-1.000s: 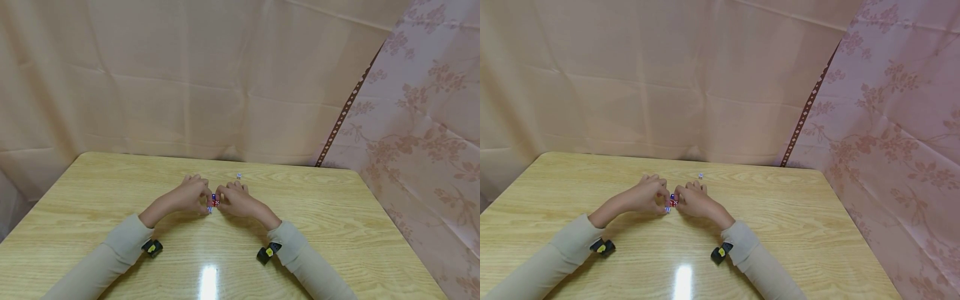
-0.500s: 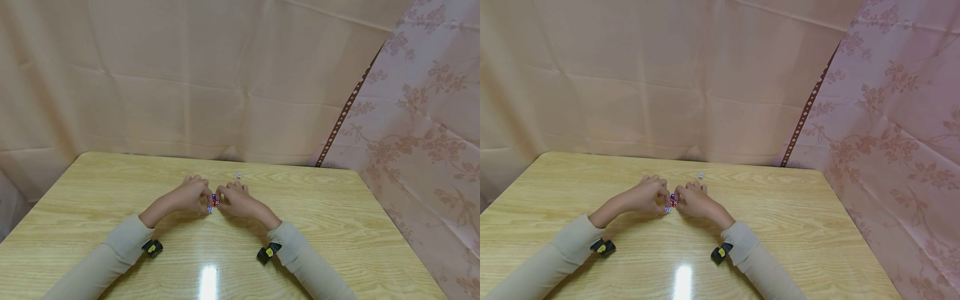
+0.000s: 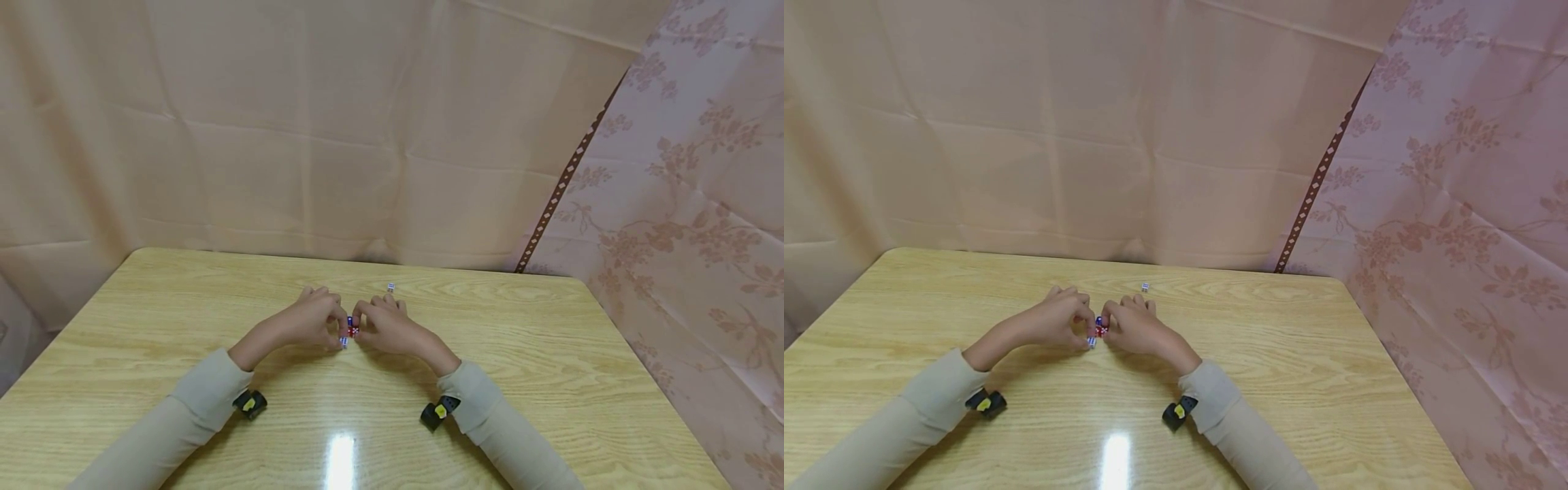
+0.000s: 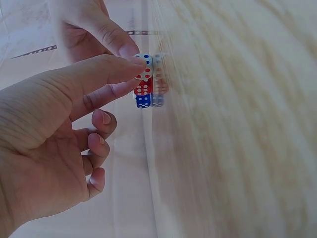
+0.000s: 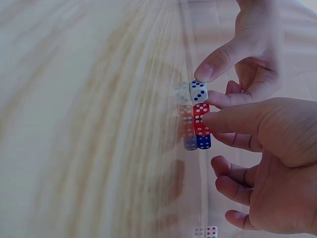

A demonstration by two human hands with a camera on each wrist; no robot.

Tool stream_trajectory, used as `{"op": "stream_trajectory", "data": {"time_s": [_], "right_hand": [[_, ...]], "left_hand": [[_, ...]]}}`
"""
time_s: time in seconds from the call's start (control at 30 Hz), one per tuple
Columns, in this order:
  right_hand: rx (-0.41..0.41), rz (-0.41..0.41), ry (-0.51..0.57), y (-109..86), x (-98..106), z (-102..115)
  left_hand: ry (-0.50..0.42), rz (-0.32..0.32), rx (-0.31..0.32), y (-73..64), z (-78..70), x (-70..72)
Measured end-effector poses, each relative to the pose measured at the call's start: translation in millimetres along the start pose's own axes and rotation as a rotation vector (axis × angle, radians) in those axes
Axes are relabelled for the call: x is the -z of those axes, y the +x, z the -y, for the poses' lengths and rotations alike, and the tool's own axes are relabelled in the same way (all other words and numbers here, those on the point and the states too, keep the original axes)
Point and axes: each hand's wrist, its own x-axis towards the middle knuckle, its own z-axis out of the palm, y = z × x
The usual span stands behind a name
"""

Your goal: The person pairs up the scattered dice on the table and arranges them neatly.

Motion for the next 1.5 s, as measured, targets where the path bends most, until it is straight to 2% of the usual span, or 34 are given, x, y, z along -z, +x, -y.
{"op": "stream_trajectory", "data": {"time_s": [0.97, 1.3, 1.5], "right_hand": [[-0.002, -0.025, 0.000, 0.2, 5.2, -2.4], [-0.035, -0.061, 0.040, -1.9, 17.5, -5.0], [-0.027, -0.120, 0.060, -3.2, 31.7, -10.7]], "left_hand": [[-0.008, 0.004, 0.006, 0.9, 1.9, -0.4], [-0.006, 0.000, 0.008, 0.4, 2.3, -1.2], [-0.020, 0.007, 0.013, -0.9, 3.5, -1.4]]}}
